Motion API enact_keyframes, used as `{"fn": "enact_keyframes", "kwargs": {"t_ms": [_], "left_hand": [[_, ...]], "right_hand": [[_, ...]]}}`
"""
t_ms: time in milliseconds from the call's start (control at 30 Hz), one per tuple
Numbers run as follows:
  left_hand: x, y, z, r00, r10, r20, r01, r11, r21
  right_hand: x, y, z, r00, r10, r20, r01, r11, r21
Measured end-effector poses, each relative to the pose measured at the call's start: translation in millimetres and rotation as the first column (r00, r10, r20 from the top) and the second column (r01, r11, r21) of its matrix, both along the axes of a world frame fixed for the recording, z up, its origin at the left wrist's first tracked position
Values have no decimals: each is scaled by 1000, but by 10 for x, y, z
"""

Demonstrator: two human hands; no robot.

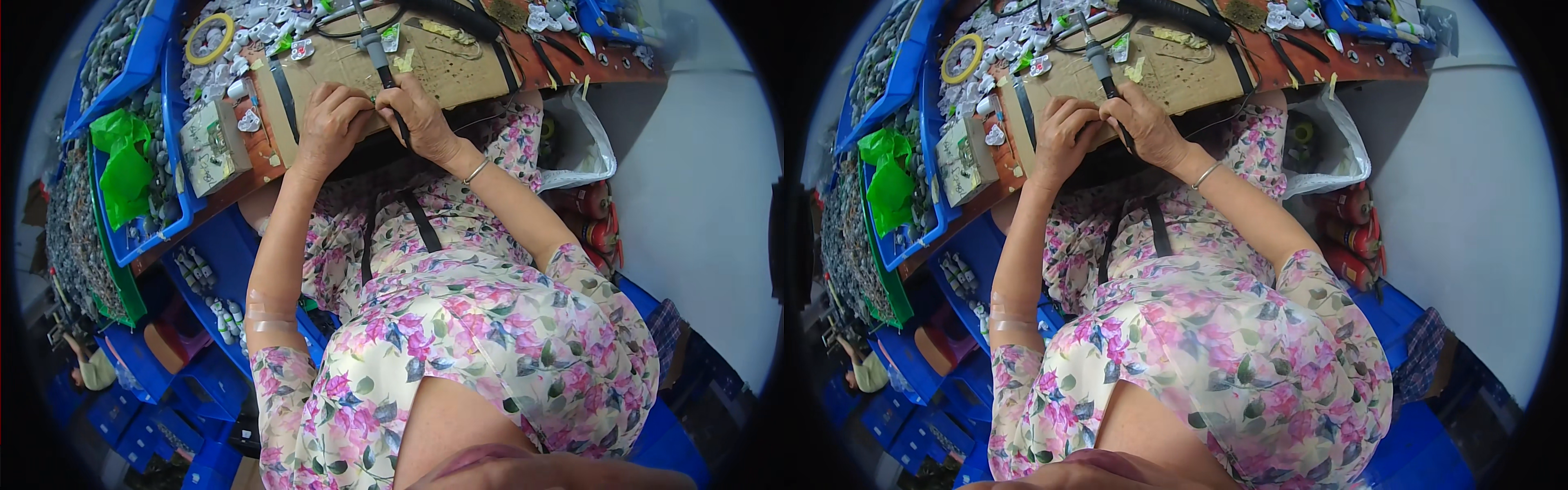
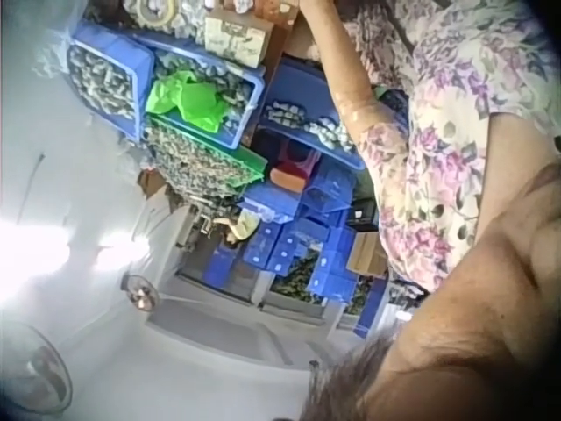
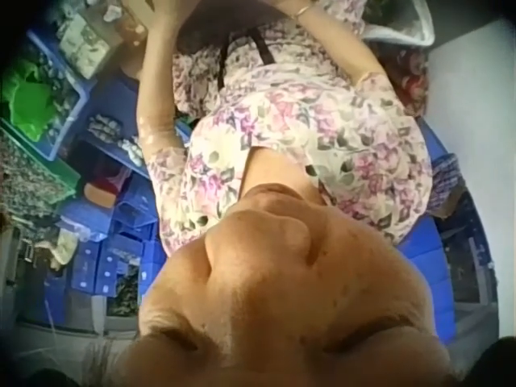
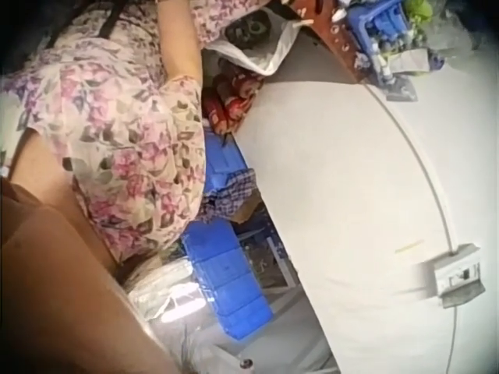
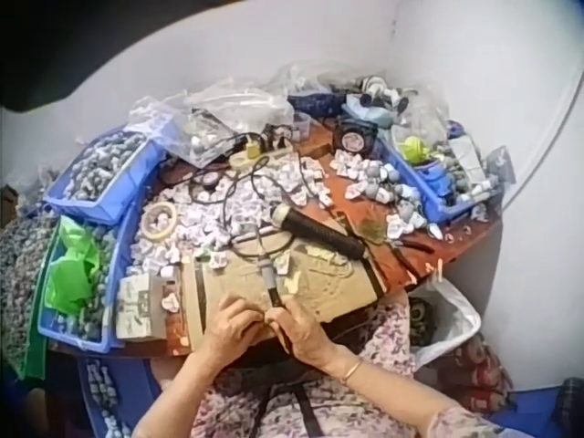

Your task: Soldering and assembling small electronic components on a circuit board at a factory workbench.

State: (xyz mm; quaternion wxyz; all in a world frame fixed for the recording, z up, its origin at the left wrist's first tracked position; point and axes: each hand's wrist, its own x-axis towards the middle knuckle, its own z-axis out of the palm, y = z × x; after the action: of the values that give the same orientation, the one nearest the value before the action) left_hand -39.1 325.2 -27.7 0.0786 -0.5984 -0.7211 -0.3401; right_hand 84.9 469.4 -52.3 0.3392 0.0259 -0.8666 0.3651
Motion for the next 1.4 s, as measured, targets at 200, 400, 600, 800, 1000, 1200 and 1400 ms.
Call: {"fn": "enact_keyframes", "kwargs": {"t_ms": [200,400,600,800,1000,1200,1400], "left_hand": [[9,11,0,1000,-11,-21,11,1000,1],[20,-3,22,1000,-13,-21,12,999,-32],[-3,-8,22,999,-30,-13,30,999,-43],[-7,-8,29,1000,-23,-17,22,999,-47],[6,19,73,999,-32,-44,28,996,-84],[40,25,126,996,-21,-92,6,987,-160],[88,48,176,985,-11,-171,-24,979,-202]], "right_hand": [[14,6,18,1000,-2,26,2,1000,-21],[31,21,19,1000,24,5,-24,999,-32],[349,158,122,994,34,-102,-39,998,-45],[1077,359,263,998,60,-34,-61,997,-41],[1463,328,186,981,150,123,-148,989,-25],[1440,249,109,974,205,97,-195,975,-106],[1444,243,79,970,223,98,-213,972,-103]]}}
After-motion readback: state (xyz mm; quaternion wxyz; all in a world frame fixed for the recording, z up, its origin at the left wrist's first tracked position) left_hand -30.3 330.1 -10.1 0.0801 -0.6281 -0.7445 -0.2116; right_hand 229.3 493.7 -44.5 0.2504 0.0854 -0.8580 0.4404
